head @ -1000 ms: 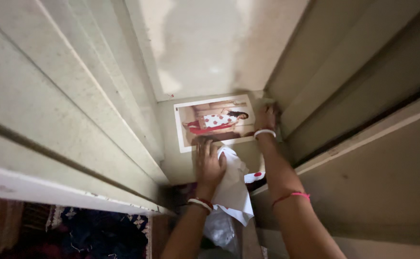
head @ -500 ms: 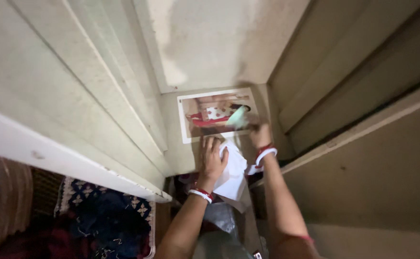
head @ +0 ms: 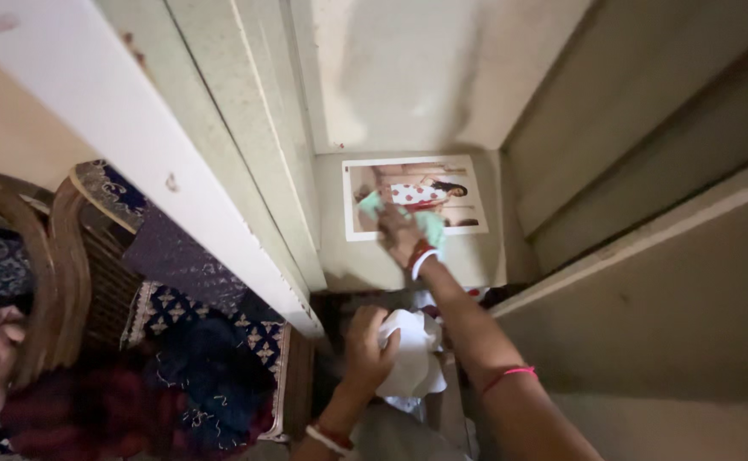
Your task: The person wipes a white cabinet door and adjacent wall with a green cloth, then wipes a small shelf inside the cabinet. Finally, the person places a white plastic shopping bag on the shelf and smooths it out.
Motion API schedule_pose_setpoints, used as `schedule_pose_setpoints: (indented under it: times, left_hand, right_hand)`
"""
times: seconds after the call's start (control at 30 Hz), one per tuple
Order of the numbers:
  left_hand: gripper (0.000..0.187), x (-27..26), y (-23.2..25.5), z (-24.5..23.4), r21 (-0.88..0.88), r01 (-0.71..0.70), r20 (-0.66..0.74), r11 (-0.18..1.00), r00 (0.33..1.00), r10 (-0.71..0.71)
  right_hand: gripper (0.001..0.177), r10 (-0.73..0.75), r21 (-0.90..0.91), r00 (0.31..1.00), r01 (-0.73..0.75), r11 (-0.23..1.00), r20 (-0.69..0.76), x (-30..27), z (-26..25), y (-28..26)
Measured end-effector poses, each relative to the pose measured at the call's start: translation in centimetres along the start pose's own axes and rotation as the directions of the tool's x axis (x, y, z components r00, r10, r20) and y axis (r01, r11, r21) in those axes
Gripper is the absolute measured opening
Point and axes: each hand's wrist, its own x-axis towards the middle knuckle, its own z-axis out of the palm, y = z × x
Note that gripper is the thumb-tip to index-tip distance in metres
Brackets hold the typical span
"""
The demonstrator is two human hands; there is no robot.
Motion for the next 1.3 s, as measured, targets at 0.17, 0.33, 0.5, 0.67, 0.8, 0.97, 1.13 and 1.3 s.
schedule_pose_setpoints:
  times: [0.17, 0.33, 0.5, 0.67, 0.8, 0.97, 1.13, 1.3]
  left_hand:
    - [0.026, -1.4, 4.0, -3.8, 0.051, 0.112, 0.107, 0.992, 0.987, -0.117]
    - [0.026, -2.3, 5.6, -5.8, 0.082, 0.115, 0.142, 0.990, 0.982, -0.126]
    - [0.036, -2.5, 5.2, -5.8, 0.075, 0.130, 0.136, 0.989, 0.981, -0.139]
    - [0.033, 0.1, 4.9, -6.2, 0.023, 0.005, 0.223, 1.000, 0.975, -0.010]
    - [0.028, 2.4, 6.6, -8.2, -0.071, 0.006, 0.287, 0.997, 0.958, 0.015]
    - [0.032, 4.9, 9.6, -11.8, -0.231, 0.039, 0.522, 0.972, 0.848, 0.090]
    - [0.033, 6.2, 11.5, -13.9, -0.445, 0.085, 0.671, 0.891, 0.690, 0.270]
    - [0.025, 8.0, 13.5, -16.5, -0.519, 0.046, 0.704, 0.854, 0.590, 0.396]
  right_hand:
    - [0.049, -0.204, 0.376, 0.977, 0.209, 0.903, -0.055, -5.2, -3.0, -7.8]
    - [0.058, -0.191, 0.544, 0.969, 0.245, 0.802, -0.155, -11.3, -2.6, -9.5]
    - [0.052, 0.326, 0.935, 0.916, -0.304, 0.185, 0.233, -21.9, -1.1, -7.4]
    - [0.040, 0.685, 0.722, 0.728, -0.463, 0.514, -0.021, -28.3, -2.8, -8.9]
    - [0.038, 0.752, 0.865, 0.649, -0.307, 0.397, -0.115, -30.6, -9.9, -12.8]
    - [0.056, 0.466, 0.710, 0.838, -0.143, 0.689, -0.284, -30.8, -17.9, -22.2]
    - [0.078, 0.354, 0.198, 0.884, -0.305, 0.932, -0.305, -31.7, -18.7, -28.8]
    - [0.034, 0.624, 0.376, 0.678, -0.502, 0.779, -0.388, -35.8, -16.9, -30.3]
